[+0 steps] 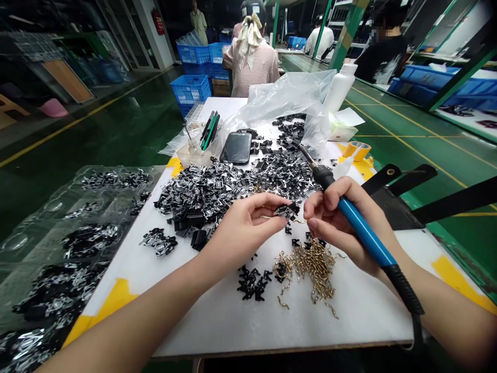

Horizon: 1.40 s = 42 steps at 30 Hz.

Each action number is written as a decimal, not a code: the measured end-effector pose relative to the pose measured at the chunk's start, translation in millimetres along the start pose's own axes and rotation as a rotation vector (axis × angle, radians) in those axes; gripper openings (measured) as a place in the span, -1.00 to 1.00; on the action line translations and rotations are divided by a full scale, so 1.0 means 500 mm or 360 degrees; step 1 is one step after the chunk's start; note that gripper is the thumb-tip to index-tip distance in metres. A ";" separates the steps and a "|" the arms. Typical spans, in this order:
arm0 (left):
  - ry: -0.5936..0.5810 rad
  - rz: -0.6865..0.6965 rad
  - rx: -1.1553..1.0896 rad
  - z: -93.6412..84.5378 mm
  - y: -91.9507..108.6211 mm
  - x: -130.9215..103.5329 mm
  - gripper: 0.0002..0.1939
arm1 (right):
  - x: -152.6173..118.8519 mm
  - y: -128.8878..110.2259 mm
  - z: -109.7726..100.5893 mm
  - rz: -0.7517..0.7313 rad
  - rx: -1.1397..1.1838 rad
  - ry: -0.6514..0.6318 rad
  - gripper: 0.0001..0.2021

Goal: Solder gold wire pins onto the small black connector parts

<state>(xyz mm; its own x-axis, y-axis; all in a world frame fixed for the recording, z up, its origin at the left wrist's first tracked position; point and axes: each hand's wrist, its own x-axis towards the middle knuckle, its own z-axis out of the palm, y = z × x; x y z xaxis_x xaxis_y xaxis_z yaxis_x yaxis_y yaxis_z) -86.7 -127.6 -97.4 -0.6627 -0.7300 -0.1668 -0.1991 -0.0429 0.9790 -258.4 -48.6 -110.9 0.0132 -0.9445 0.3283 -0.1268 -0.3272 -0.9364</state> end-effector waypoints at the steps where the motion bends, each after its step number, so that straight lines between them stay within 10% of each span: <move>1: -0.0028 -0.0005 -0.0004 0.000 -0.001 0.000 -0.71 | -0.001 0.000 0.000 -0.0010 -0.0004 -0.0004 -0.76; 42: -0.0062 -0.0102 0.0049 0.007 -0.009 -0.010 -0.64 | 0.000 0.009 0.000 -0.0184 -0.0334 0.0098 -0.78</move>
<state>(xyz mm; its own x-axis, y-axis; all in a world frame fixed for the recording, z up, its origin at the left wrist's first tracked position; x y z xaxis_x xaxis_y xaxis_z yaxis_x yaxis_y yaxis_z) -84.9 -121.2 -101.2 -0.6753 -0.6995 -0.2340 -0.2636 -0.0674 0.9623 -258.8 -50.3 -115.2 -0.0198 -0.8956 0.4445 -0.3315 -0.4135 -0.8480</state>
